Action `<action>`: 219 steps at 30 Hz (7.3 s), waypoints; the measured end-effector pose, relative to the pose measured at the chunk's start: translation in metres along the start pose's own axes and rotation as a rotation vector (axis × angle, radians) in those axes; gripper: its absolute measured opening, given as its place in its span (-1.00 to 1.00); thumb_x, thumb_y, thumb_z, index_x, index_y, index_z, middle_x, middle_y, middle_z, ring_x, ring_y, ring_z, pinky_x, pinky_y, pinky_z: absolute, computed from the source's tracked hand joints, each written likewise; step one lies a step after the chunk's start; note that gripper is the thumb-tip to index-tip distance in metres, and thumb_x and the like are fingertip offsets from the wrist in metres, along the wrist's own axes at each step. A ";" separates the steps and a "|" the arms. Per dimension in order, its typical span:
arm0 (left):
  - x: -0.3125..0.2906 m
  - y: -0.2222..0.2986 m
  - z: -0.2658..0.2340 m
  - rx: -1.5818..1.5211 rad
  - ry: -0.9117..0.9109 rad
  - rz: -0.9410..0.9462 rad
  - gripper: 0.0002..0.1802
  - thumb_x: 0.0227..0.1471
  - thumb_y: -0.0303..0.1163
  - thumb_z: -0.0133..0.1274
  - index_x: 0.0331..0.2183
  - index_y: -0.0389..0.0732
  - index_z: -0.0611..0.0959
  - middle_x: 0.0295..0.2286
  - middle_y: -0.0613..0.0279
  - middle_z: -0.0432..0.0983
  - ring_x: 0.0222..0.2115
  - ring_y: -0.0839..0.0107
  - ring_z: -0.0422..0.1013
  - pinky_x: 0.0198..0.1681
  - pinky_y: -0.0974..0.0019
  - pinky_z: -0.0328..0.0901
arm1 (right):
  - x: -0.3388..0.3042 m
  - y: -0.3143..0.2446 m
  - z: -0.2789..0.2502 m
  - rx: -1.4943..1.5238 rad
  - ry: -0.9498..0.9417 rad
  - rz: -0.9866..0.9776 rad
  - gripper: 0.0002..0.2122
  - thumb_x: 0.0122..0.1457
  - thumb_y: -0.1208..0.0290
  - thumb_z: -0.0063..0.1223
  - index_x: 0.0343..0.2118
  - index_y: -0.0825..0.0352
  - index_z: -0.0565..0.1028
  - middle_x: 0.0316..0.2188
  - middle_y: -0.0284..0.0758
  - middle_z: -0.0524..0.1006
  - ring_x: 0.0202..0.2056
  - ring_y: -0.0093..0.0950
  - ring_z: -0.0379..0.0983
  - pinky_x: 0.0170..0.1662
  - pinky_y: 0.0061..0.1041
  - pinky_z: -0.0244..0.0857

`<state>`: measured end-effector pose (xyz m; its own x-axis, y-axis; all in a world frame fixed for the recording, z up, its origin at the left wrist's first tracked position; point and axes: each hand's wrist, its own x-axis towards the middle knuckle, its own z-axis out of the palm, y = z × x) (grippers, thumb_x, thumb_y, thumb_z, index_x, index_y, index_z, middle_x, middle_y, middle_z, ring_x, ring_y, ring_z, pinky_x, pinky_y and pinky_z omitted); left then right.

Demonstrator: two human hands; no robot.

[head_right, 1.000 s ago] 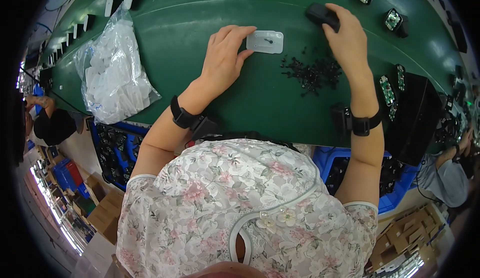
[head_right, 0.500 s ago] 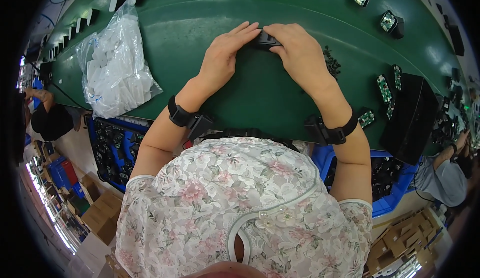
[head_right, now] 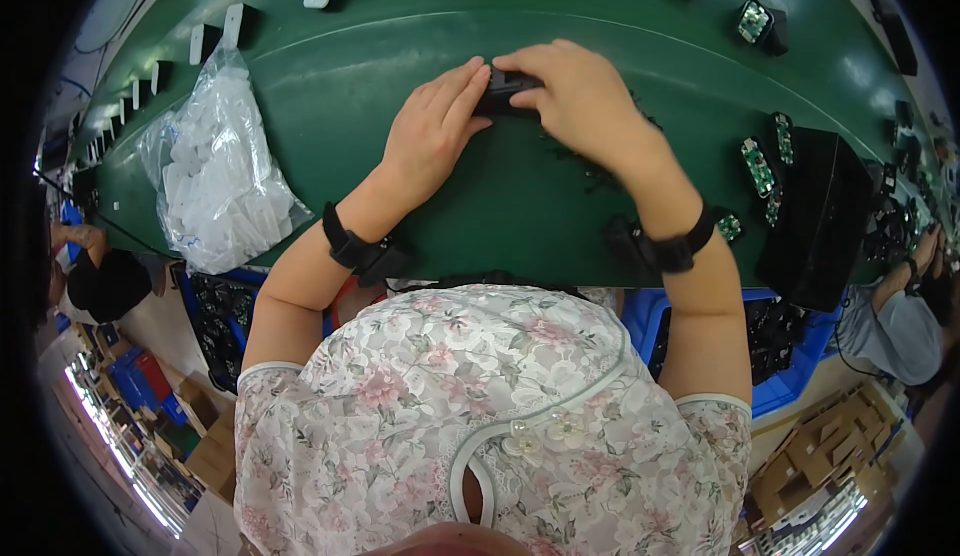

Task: The person assembles electronic devices by picking up a white plastic cover, inserting a small black component, and pressing the cover onto a black housing. They repeat this process for each unit, placing the completed devices onto the green conveyor belt.

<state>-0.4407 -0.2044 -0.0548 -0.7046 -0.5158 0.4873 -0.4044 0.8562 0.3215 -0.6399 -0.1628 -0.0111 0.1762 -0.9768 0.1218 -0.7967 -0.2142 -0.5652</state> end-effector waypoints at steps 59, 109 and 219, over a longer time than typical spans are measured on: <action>-0.169 -0.259 -0.203 0.653 -0.107 -0.991 -0.45 -0.07 -0.33 0.08 0.02 -0.11 0.41 -0.20 -0.05 0.49 -0.16 0.00 0.40 -0.12 0.07 0.29 | -0.081 0.032 -0.002 -0.220 0.351 0.484 -0.91 0.15 0.49 -0.04 -0.29 0.36 0.42 -0.44 -0.36 0.46 -0.46 -0.55 0.36 -0.34 -0.60 0.26; -0.021 0.050 -0.032 -1.289 -0.055 -0.698 -0.62 0.07 -0.66 -0.09 -0.04 -0.35 0.29 -0.32 0.07 0.47 -0.42 0.43 0.48 -0.32 0.43 0.39 | -0.067 -0.059 0.026 0.625 0.239 0.321 -0.92 0.05 0.58 0.10 -0.48 0.36 0.42 -0.52 -0.52 0.33 -0.54 -0.76 0.12 -0.49 -0.73 0.02; 0.037 -0.034 -0.008 -0.401 0.169 -0.528 -0.69 0.01 -0.40 0.07 -0.21 -0.39 0.52 -0.47 0.05 0.52 -0.47 0.31 0.47 -0.39 0.34 0.38 | -0.002 -0.008 -0.005 0.307 0.323 0.179 -0.75 0.14 0.47 0.02 -0.09 0.33 0.47 -0.24 -0.30 0.51 -0.26 -0.55 0.45 -0.15 -0.59 0.30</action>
<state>-0.4482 -0.2524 -0.0415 -0.3582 -0.8867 0.2924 -0.3989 0.4285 0.8107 -0.6370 -0.1587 -0.0025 -0.1754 -0.9595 0.2204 -0.5816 -0.0797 -0.8096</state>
